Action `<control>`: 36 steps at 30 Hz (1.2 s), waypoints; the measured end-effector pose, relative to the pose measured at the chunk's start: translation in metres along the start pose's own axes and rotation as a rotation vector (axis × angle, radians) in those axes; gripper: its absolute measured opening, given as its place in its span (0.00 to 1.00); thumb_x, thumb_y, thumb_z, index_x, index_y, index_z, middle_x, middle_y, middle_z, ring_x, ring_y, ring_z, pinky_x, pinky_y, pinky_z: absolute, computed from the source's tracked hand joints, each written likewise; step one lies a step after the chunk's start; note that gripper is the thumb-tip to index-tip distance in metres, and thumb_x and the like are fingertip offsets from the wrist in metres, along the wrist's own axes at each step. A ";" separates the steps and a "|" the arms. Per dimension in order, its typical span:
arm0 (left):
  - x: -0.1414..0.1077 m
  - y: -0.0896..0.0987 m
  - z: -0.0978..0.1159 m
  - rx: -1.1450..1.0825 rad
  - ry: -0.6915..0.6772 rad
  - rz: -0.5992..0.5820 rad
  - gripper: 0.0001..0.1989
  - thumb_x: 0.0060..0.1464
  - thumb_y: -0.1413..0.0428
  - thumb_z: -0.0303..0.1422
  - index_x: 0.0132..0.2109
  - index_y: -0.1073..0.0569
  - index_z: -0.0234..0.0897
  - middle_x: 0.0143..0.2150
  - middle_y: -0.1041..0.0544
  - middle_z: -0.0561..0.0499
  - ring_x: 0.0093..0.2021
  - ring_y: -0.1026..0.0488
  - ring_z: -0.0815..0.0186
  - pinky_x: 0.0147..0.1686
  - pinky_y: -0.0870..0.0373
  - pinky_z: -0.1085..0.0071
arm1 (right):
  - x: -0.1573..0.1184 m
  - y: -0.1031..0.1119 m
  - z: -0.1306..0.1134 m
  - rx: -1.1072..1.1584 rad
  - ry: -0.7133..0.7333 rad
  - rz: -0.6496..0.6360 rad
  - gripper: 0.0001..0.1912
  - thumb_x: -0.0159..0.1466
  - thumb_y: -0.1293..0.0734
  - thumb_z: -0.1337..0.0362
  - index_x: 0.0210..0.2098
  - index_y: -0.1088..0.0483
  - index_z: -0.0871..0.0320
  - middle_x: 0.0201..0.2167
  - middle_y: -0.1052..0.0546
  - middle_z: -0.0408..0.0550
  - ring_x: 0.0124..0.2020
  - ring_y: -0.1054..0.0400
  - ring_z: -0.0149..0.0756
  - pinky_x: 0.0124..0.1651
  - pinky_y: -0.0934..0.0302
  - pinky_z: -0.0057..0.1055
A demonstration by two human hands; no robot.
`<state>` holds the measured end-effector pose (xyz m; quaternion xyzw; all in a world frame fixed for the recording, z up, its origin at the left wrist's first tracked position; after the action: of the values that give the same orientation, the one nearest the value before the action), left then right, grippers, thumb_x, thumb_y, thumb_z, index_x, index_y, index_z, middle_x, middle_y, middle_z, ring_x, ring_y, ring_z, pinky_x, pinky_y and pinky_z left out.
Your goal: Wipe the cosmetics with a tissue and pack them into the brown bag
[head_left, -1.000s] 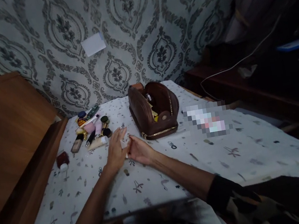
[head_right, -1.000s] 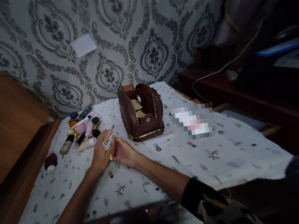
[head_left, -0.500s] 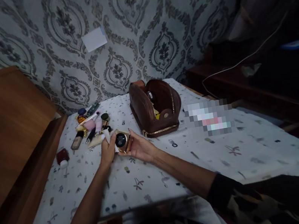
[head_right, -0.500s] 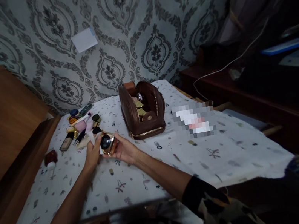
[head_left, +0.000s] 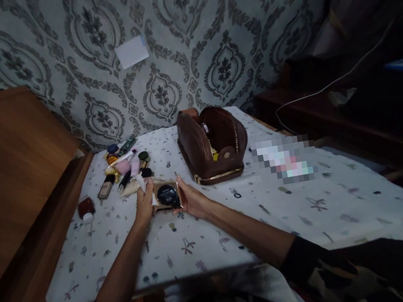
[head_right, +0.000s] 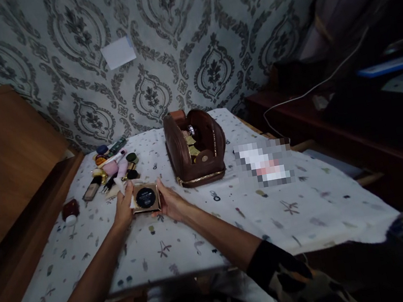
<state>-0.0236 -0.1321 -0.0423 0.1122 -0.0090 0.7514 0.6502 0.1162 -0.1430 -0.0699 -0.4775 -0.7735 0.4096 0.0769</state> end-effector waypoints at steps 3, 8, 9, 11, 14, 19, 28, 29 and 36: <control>-0.005 -0.005 0.004 -0.061 -0.014 -0.103 0.27 0.57 0.48 0.56 0.45 0.24 0.36 0.36 0.21 0.49 0.35 0.25 0.62 0.38 0.29 0.69 | -0.001 0.002 0.001 -0.070 0.003 0.044 0.26 0.72 0.46 0.47 0.40 0.27 0.61 0.20 0.26 0.42 0.16 0.34 0.29 0.14 0.39 0.22; -0.007 -0.005 0.010 -0.007 -0.062 -0.036 0.23 0.54 0.43 0.55 0.34 0.26 0.36 0.28 0.25 0.52 0.31 0.28 0.65 0.35 0.31 0.71 | -0.002 0.003 0.001 -0.144 0.045 0.047 0.26 0.69 0.40 0.44 0.37 0.27 0.62 0.18 0.27 0.42 0.15 0.36 0.28 0.12 0.43 0.21; -0.006 -0.003 0.010 0.002 -0.067 0.011 0.23 0.53 0.42 0.55 0.32 0.28 0.37 0.27 0.27 0.53 0.29 0.29 0.66 0.33 0.32 0.72 | -0.002 0.002 0.001 -0.156 0.055 0.026 0.23 0.68 0.38 0.46 0.37 0.27 0.62 0.19 0.27 0.42 0.16 0.36 0.28 0.13 0.43 0.21; -0.005 0.002 0.010 0.007 -0.084 0.096 0.23 0.51 0.41 0.55 0.29 0.30 0.38 0.25 0.29 0.55 0.27 0.32 0.68 0.31 0.34 0.73 | -0.003 0.000 0.002 -0.177 0.073 -0.027 0.16 0.64 0.31 0.52 0.37 0.26 0.62 0.22 0.25 0.43 0.18 0.34 0.27 0.15 0.41 0.20; -0.006 0.003 0.013 0.014 -0.071 0.062 0.24 0.51 0.42 0.56 0.30 0.27 0.37 0.26 0.27 0.52 0.29 0.30 0.65 0.31 0.33 0.72 | -0.006 -0.003 0.002 -0.210 0.084 -0.115 0.16 0.57 0.25 0.58 0.41 0.26 0.60 0.29 0.22 0.44 0.23 0.31 0.27 0.17 0.42 0.19; -0.022 -0.012 0.020 -0.097 0.154 -0.397 0.30 0.53 0.44 0.55 0.51 0.22 0.36 0.37 0.19 0.44 0.36 0.22 0.56 0.36 0.26 0.65 | -0.011 -0.001 0.003 -0.321 0.020 -0.191 0.19 0.52 0.23 0.55 0.35 0.27 0.61 0.25 0.24 0.42 0.20 0.35 0.25 0.17 0.47 0.18; -0.015 -0.006 0.023 -0.065 0.101 -0.139 0.24 0.46 0.38 0.54 0.32 0.21 0.35 0.35 0.18 0.43 0.34 0.21 0.56 0.34 0.24 0.64 | -0.005 -0.001 0.010 -0.207 0.001 -0.216 0.21 0.54 0.24 0.51 0.37 0.26 0.61 0.26 0.23 0.42 0.21 0.31 0.28 0.18 0.36 0.21; -0.014 -0.005 0.022 -0.053 0.084 -0.092 0.23 0.47 0.39 0.54 0.32 0.21 0.36 0.33 0.18 0.44 0.32 0.22 0.57 0.32 0.24 0.65 | -0.003 0.000 0.010 -0.167 0.007 -0.205 0.20 0.57 0.26 0.52 0.39 0.26 0.61 0.26 0.23 0.42 0.21 0.31 0.29 0.19 0.35 0.22; -0.012 -0.005 0.028 0.116 -0.108 -0.006 0.28 0.54 0.45 0.54 0.48 0.23 0.34 0.45 0.19 0.44 0.44 0.23 0.56 0.47 0.27 0.62 | 0.003 0.007 0.002 -0.018 0.136 -0.094 0.20 0.60 0.27 0.54 0.47 0.29 0.60 0.32 0.21 0.46 0.28 0.28 0.32 0.25 0.31 0.26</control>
<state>-0.0127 -0.1473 -0.0181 0.1901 -0.0002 0.7416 0.6434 0.1180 -0.1401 -0.0765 -0.4682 -0.7916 0.3652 0.1441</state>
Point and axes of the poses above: each hand's wrist, its own x-axis towards the middle knuckle, its own y-axis out of the back of the hand, z = x × y, the point moved 5 cm from there along x, towards the middle knuckle
